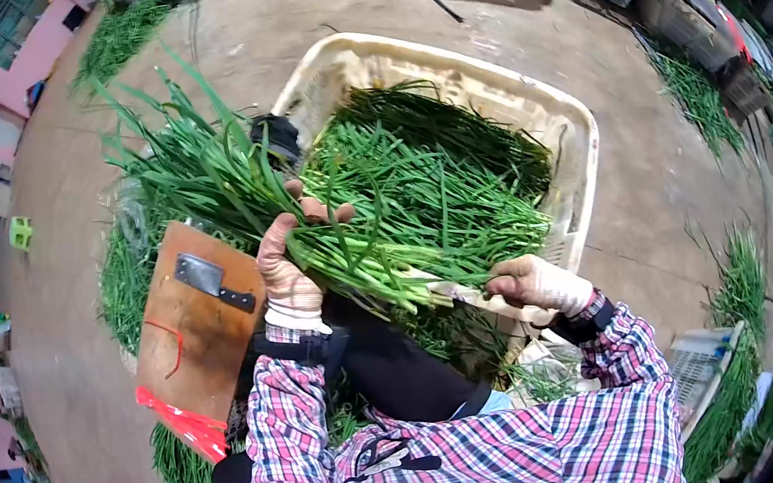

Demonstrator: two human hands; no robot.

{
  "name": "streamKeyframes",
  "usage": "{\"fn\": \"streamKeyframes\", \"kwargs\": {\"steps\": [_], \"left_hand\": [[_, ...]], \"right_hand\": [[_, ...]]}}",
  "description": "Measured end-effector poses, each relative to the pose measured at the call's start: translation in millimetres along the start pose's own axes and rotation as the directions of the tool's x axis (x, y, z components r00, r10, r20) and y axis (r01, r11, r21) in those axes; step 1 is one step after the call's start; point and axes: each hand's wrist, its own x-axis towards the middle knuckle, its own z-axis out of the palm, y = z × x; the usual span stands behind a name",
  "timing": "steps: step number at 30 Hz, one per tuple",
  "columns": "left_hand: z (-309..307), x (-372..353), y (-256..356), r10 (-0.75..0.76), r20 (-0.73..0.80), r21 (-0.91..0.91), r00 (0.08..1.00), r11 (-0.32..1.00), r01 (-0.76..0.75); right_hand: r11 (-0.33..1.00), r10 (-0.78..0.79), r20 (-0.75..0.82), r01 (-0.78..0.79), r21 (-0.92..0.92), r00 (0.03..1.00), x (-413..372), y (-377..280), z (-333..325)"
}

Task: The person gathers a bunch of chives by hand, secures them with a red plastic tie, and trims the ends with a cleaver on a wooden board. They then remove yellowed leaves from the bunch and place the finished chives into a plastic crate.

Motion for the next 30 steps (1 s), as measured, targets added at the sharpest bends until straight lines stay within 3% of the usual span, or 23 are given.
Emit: {"fn": "streamKeyframes", "kwargs": {"steps": [1,2,4,5,6,7,8,9,11,12,14,16,17,18,19,20,22,24,25,27,28,29,30], "left_hand": [[11.7,-9.0,13.2,0.055,-0.065,0.07,0.996,0.996,-0.05],[2.9,-9.8,27.2,0.096,0.022,0.082,0.995,0.992,-0.097],[18.3,-26.8,57.2,0.189,-0.006,0.044,0.982,0.981,-0.189],[30.7,-39.8,71.0,0.239,-0.087,0.104,0.967,0.968,-0.23],[29.4,-47.6,88.4,0.31,-0.045,0.133,0.95,0.944,-0.302],[24.0,-56.5,106.7,0.22,-0.017,0.072,0.975,0.973,-0.218],[25.8,-71.2,128.7,0.145,0.018,0.028,0.989,0.989,-0.146],[34.7,-87.4,138.8,0.167,-0.257,-0.016,0.952,0.984,-0.176],[2.8,-106.5,160.8,0.27,-0.043,0.339,0.962,0.91,-0.24],[4.4,-119.6,165.2,0.243,-0.011,0.37,0.97,0.902,-0.222],[10.1,-155.2,176.1,0.227,-0.121,0.539,0.966,0.833,-0.128],[20.6,-181.0,168.9,0.243,-0.085,0.646,0.966,0.751,-0.132],[22.6,-193.6,163.5,0.255,-0.044,0.675,0.966,0.721,-0.16],[20.0,-203.2,163.5,0.226,-0.112,0.653,0.968,0.751,-0.099],[2.0,-211.0,164.9,0.132,0.034,0.679,0.991,0.725,-0.12],[0.9,-226.2,163.0,0.1,0.019,0.713,0.995,0.697,-0.084],[-9.6,-252.4,151.6,0.071,-0.15,0.81,0.986,0.581,0.081],[-14.3,-273.2,138.8,0.103,-0.262,0.802,0.959,0.576,0.158],[-38.5,-278.6,134.2,0.06,-0.25,0.827,0.966,0.532,0.181],[-56.7,-283.0,130.7,0.068,-0.206,0.893,0.976,0.421,0.159],[-52.3,-284.1,129.6,0.117,-0.17,0.93,0.978,0.347,0.12],[-47.8,-285.2,128.5,0.166,-0.134,0.96,0.977,0.268,0.086],[-46.5,-286.6,129.2,0.108,-0.215,0.913,0.971,0.376,0.16]], "right_hand": [[0.916,-0.356,0.017,0.353,-0.19,0.934,5.2,7.6,-3.6],[0.965,-0.234,-0.008,0.232,-0.119,0.972,7.8,15.6,-4.4],[0.928,-0.202,-0.036,0.179,-0.328,0.979,-2.7,-5.2,-3.4],[0.904,-0.319,-0.068,0.281,-0.323,0.945,6.3,14.4,-6.8],[0.943,-0.155,-0.118,0.111,-0.314,0.981,-9.6,-11.4,-0.8],[0.893,-0.193,-0.161,0.105,-0.437,0.968,-15.3,-17.0,1.5],[0.942,-0.221,-0.188,0.159,-0.297,0.957,-10.4,-12.0,4.2],[0.92,-0.206,-0.212,0.115,-0.375,0.955,-11.7,-25.6,9.5],[0.935,-0.242,-0.141,0.192,-0.296,0.96,-3.0,-27.6,21.6],[0.909,-0.322,-0.001,0.309,-0.28,0.947,-5.7,-44.6,40.2],[0.682,-0.268,0.314,0.41,-0.606,0.911,-23.1,-98.5,83.5],[0.208,-0.45,0.589,0.72,-0.662,0.671,-12.8,-143.4,123.0],[0.184,-0.551,0.579,0.764,-0.619,0.601,9.3,-144.4,133.8],[0.153,-0.642,0.56,0.803,-0.576,0.524,31.7,-146.4,146.1],[0.287,-0.633,0.513,0.791,-0.54,0.58,33.9,-159.7,164.6],[0.42,-0.612,0.466,0.762,-0.494,0.639,34.2,-171.6,188.8],[0.515,-0.68,0.515,0.84,-0.171,0.521,74.9,-160.6,231.7],[0.685,-0.56,0.604,0.727,-0.047,0.567,85.6,-168.0,273.6],[0.75,-0.489,0.734,0.656,0.079,0.471,133.9,-152.9,295.0],[0.691,-0.504,0.71,0.723,-0.01,0.492,124.6,-160.1,323.1],[0.74,-0.594,0.654,0.637,0.216,0.468,99.7,-168.9,335.3],[0.796,-0.568,0.646,0.542,0.27,0.511,99.2,-164.6,345.6],[0.836,-0.538,0.639,0.444,0.322,0.55,100.0,-161.7,353.8]]}}
